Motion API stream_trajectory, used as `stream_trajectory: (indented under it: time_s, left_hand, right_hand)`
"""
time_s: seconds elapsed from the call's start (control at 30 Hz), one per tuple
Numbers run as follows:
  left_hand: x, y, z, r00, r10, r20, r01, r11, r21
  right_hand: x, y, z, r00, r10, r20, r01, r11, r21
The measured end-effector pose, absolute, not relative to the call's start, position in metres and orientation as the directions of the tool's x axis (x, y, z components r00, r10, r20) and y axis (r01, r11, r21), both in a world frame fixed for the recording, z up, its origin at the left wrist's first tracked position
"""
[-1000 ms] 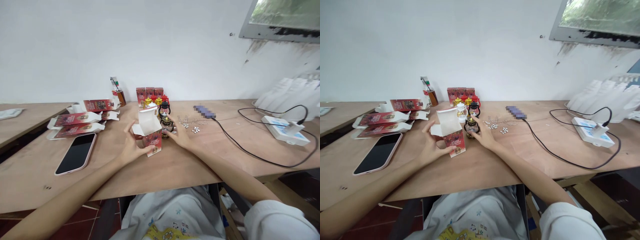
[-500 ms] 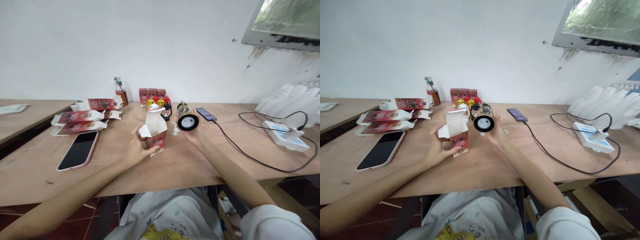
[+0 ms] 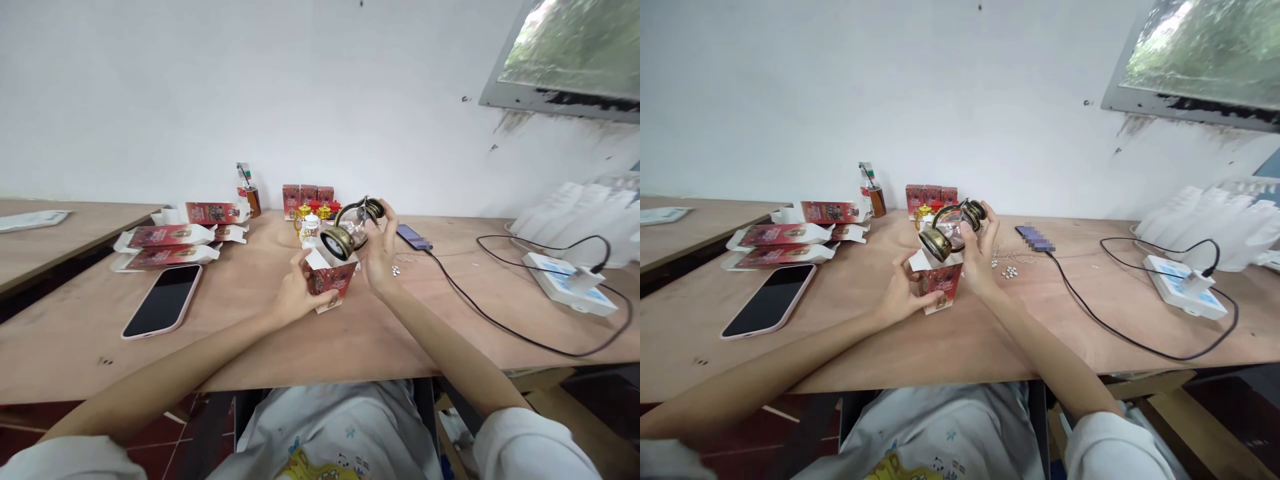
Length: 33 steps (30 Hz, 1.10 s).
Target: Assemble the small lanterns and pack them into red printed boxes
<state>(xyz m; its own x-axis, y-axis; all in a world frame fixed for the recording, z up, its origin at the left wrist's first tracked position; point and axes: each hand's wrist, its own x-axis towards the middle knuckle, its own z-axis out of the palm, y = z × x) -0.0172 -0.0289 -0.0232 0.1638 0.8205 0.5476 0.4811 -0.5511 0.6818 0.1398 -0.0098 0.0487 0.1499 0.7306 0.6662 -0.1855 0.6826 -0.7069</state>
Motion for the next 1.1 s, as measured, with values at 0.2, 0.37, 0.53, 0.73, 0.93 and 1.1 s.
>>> stream_trajectory:
  time_s: [0.2, 0.37, 0.53, 0.73, 0.93, 1.1]
  left_hand:
    - [-0.019, -0.029, -0.036, 0.133, 0.771, 0.622, 0.456, -0.605, 0.652]
    - [-0.018, -0.029, -0.038, 0.12, 0.816, 0.566, 0.391, -0.562, 0.729]
    - [-0.018, -0.032, -0.035, 0.137, 0.793, 0.594, 0.426, -0.588, 0.687]
    - [-0.02, -0.035, -0.031, 0.159, 0.793, 0.588, 0.479, -0.583, 0.656]
    - [-0.02, -0.036, -0.023, 0.196, 0.858, 0.474, 0.555, -0.496, 0.668]
    - [-0.023, -0.034, -0.023, 0.237, 0.81, 0.536, 0.549, -0.567, 0.615]
  right_hand:
    - [0.151, -0.013, 0.052, -0.006, 0.63, 0.776, 0.178, 0.765, -0.619]
    - [0.151, -0.022, 0.061, -0.186, 0.568, 0.802, 0.345, 0.802, -0.488]
    - [0.157, -0.027, 0.067, -0.389, 0.63, 0.672, 0.463, 0.764, -0.449]
    - [0.165, -0.023, 0.068, -0.507, 0.67, 0.541, 0.521, 0.739, -0.428]
    - [0.178, -0.019, 0.069, -0.651, 0.566, 0.505, 0.386, 0.82, -0.422]
    - [0.187, -0.013, 0.074, -0.563, 0.582, 0.587, 0.189, 0.782, -0.594]
